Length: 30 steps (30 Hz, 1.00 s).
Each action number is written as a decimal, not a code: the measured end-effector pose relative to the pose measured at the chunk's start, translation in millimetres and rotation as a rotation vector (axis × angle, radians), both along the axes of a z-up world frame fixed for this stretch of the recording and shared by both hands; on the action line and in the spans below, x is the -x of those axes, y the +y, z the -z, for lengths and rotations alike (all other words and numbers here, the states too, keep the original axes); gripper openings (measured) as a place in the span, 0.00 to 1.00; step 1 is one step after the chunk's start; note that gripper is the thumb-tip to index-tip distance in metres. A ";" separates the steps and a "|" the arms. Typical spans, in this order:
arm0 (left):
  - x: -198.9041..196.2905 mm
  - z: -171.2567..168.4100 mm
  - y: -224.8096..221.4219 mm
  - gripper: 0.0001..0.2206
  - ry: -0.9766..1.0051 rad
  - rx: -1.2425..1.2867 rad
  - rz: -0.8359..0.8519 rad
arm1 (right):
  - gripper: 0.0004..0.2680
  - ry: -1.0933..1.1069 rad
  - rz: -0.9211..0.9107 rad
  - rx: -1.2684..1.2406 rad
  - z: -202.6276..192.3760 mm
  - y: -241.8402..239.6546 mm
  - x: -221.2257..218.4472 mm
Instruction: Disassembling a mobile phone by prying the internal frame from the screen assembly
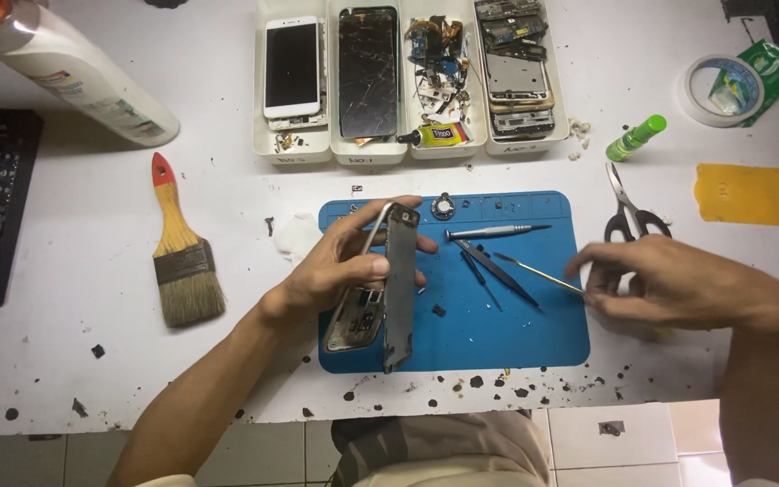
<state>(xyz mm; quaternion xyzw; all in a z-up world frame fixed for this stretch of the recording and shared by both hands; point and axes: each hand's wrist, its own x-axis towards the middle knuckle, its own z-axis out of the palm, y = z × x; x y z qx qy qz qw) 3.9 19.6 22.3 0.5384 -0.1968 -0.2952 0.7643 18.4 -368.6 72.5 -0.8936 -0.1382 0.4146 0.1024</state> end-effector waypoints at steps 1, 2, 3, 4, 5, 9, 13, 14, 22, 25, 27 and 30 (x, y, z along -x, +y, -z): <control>0.8 0.1 -0.8 0.38 0.000 0.003 -0.004 | 0.14 0.000 -0.004 0.003 1.4 -11.9 -3.9; 2.0 0.5 -2.0 0.37 -0.009 0.039 0.021 | 0.16 -0.024 0.014 -0.263 4.0 -24.5 -5.4; 3.2 1.1 -3.7 0.36 -0.018 0.075 0.047 | 0.20 -0.050 0.035 -0.529 6.6 -37.5 -7.0; 3.3 3.6 -5.1 0.36 -0.014 0.076 0.048 | 0.20 -0.046 0.037 -0.528 5.4 -37.1 -9.1; 3.6 6.0 -6.5 0.37 -0.011 0.095 0.071 | 0.14 -0.057 0.026 -0.826 4.1 -36.7 -11.2; 5.0 15.9 -10.5 0.37 0.090 0.158 0.131 | 0.17 -0.043 0.282 -1.249 -21.5 -5.6 1.9; 4.9 17.3 -13.2 0.37 0.064 0.164 0.144 | 0.15 -0.157 0.013 -1.411 -1.6 26.2 -26.3; 5.3 15.9 -13.3 0.37 0.092 0.158 0.140 | 0.09 -0.356 0.017 -1.415 2.3 35.3 -29.1; 6.9 22.9 -12.6 0.37 0.170 0.230 0.135 | 0.08 -0.539 -0.105 -1.538 -2.9 103.0 -38.2; 6.4 22.7 -11.9 0.37 0.153 0.221 0.129 | 0.07 -0.343 -0.058 -1.603 12.5 107.6 -37.9; 8.2 18.6 -12.6 0.37 0.115 0.187 0.130 | 0.09 -0.170 -0.009 -1.673 21.5 105.8 -36.1; 8.0 17.6 -13.0 0.37 0.109 0.174 0.125 | 0.09 -0.267 -0.039 -1.633 22.0 104.4 -38.7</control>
